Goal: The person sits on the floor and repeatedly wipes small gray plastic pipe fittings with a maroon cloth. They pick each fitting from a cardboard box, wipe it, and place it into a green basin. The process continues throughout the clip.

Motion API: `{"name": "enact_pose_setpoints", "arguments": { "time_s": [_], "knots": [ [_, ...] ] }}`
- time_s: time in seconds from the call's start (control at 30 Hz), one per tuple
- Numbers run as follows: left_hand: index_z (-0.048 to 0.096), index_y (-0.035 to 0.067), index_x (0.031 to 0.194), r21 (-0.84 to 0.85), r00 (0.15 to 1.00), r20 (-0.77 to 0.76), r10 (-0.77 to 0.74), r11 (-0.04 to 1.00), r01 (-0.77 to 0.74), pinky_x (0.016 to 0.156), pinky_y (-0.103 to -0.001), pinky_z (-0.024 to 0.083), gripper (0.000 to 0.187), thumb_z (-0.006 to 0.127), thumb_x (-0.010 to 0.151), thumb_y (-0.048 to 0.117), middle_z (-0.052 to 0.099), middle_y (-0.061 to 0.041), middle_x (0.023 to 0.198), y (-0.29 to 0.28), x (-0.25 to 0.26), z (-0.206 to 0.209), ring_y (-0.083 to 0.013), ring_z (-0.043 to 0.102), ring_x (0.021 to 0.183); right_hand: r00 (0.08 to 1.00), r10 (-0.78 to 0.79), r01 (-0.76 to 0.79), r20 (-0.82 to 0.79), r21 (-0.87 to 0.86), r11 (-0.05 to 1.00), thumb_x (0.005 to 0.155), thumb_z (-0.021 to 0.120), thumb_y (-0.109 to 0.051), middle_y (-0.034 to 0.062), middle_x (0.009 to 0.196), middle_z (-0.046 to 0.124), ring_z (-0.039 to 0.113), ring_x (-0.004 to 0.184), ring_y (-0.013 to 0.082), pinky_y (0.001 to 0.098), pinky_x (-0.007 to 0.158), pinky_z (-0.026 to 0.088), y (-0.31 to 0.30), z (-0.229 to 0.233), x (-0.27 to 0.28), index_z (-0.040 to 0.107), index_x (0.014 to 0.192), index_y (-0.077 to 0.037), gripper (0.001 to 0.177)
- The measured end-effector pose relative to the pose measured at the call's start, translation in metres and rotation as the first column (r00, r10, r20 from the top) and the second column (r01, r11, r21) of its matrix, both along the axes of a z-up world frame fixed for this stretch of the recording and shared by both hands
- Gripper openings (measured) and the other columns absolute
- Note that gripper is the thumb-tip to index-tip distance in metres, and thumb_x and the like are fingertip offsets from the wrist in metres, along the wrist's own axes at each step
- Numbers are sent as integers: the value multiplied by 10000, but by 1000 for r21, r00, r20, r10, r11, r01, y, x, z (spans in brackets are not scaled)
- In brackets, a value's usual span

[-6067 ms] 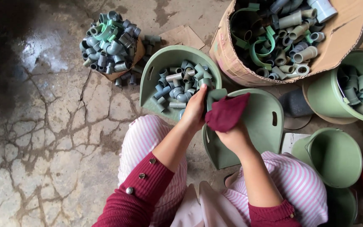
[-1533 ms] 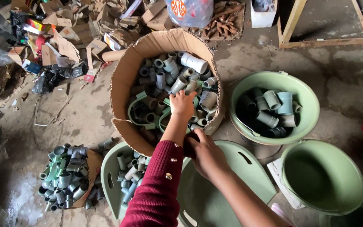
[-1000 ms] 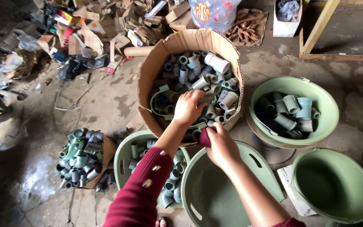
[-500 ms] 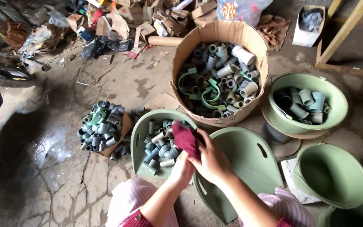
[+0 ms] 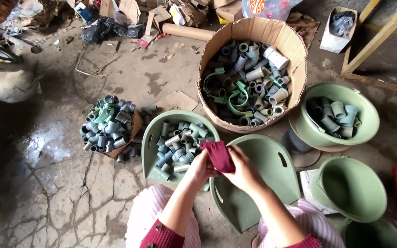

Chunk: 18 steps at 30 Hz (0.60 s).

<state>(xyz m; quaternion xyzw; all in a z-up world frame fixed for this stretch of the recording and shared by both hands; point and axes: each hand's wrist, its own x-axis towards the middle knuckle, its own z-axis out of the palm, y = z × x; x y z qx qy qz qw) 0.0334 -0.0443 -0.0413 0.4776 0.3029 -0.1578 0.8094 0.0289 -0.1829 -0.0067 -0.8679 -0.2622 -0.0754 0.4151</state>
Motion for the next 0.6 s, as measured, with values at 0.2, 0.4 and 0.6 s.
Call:
{"name": "enact_pose_setpoints", "arguments": {
  "time_s": [0.2,0.4,0.6],
  "knots": [
    [544,74,743,343,989,147,-26,939,-26,472,-279,489,267,477,836,315,466,-75,595,11,2,-38,-163,523,523,981,-48,61,-189,65,996,619,744,-188,227,1006,550,577,910,379,434,723,518,23,21,-5,503,1098,-2,568],
    [576,66,736,494,938,258,-233,866,79,462,-214,416,277,567,853,317,512,-25,568,14,-3,-22,-114,476,538,726,-226,415,-649,152,897,753,624,-283,205,627,602,541,298,242,208,195,423,26,54,-1,553,865,-25,290],
    [574,56,869,504,845,468,-259,864,-14,598,-265,426,171,472,897,191,523,-48,657,8,-14,31,-140,467,651,524,-43,611,-851,340,715,738,633,-389,230,708,543,490,292,214,206,162,381,34,28,10,499,958,66,523]
  ]
}}
